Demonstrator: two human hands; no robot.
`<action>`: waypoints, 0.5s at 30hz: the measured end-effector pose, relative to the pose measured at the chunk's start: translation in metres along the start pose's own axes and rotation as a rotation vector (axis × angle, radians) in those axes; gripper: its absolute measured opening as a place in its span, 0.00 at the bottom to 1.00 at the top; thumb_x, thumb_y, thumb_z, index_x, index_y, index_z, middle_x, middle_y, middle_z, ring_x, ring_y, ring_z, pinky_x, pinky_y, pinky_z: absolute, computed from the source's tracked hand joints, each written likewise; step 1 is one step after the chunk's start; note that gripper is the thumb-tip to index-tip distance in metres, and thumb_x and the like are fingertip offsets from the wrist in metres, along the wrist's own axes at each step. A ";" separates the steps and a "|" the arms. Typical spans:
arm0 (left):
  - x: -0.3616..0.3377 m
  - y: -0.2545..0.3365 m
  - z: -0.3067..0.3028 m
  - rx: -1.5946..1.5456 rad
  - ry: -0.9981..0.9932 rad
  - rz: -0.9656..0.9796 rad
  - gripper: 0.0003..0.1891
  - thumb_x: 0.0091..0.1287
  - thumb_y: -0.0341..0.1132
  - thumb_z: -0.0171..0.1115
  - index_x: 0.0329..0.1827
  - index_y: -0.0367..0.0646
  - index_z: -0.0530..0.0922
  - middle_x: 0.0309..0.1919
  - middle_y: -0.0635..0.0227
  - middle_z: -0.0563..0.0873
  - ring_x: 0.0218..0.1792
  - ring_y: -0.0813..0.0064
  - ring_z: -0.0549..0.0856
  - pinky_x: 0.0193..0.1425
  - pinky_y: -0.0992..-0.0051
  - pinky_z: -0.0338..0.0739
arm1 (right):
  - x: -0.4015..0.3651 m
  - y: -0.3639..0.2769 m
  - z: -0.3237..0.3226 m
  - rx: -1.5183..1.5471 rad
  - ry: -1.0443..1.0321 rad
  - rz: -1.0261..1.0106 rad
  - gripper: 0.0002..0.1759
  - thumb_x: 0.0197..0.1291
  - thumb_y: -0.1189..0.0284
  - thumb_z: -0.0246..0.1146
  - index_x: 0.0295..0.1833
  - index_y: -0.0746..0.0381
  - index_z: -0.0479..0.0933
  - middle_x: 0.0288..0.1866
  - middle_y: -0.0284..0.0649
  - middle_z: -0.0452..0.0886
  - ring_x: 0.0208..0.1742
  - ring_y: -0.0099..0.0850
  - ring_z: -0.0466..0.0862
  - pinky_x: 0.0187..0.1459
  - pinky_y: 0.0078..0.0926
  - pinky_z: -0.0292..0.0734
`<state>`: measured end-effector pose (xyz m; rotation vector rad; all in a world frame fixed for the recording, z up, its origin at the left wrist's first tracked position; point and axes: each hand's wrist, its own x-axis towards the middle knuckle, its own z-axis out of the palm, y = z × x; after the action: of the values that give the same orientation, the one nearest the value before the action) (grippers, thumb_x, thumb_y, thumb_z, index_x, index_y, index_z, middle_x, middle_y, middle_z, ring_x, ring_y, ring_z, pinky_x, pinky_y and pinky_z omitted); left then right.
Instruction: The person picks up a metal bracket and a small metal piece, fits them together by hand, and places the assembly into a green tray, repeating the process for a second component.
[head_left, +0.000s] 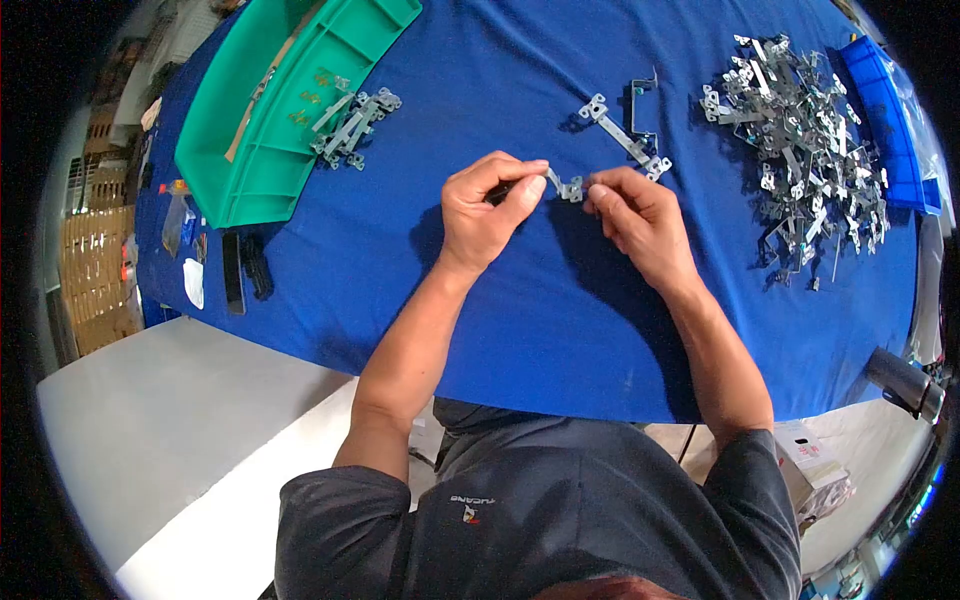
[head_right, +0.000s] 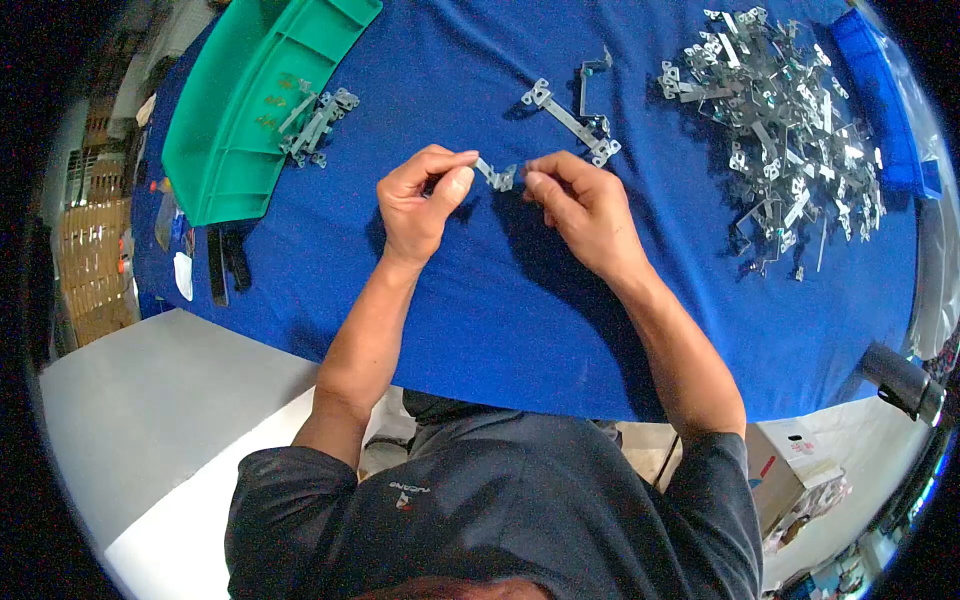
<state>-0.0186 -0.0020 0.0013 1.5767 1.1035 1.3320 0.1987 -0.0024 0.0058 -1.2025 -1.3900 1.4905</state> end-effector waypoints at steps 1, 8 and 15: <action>-0.001 -0.001 -0.001 -0.033 0.014 -0.034 0.06 0.68 0.24 0.69 0.46 0.35 0.89 0.35 0.68 0.88 0.33 0.84 0.81 0.37 0.81 0.73 | 0.000 -0.001 -0.002 -0.054 -0.036 0.040 0.11 0.76 0.68 0.63 0.50 0.65 0.84 0.35 0.32 0.86 0.29 0.17 0.77 0.32 0.20 0.74; 0.002 -0.002 0.003 -0.025 -0.005 0.043 0.06 0.68 0.24 0.70 0.45 0.34 0.89 0.33 0.69 0.88 0.30 0.87 0.81 0.33 0.83 0.72 | -0.001 -0.001 -0.001 -0.136 -0.059 -0.017 0.10 0.76 0.68 0.63 0.51 0.64 0.84 0.34 0.33 0.85 0.29 0.19 0.78 0.32 0.22 0.76; 0.000 -0.002 0.003 0.011 -0.047 0.043 0.06 0.67 0.23 0.70 0.45 0.34 0.89 0.35 0.67 0.89 0.33 0.84 0.82 0.36 0.81 0.74 | -0.001 0.001 0.001 -0.096 -0.050 0.021 0.10 0.77 0.69 0.62 0.53 0.64 0.83 0.32 0.32 0.82 0.29 0.18 0.80 0.32 0.21 0.78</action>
<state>-0.0158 -0.0012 -0.0011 1.6404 1.0552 1.3125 0.1981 -0.0034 0.0048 -1.2504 -1.5016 1.4919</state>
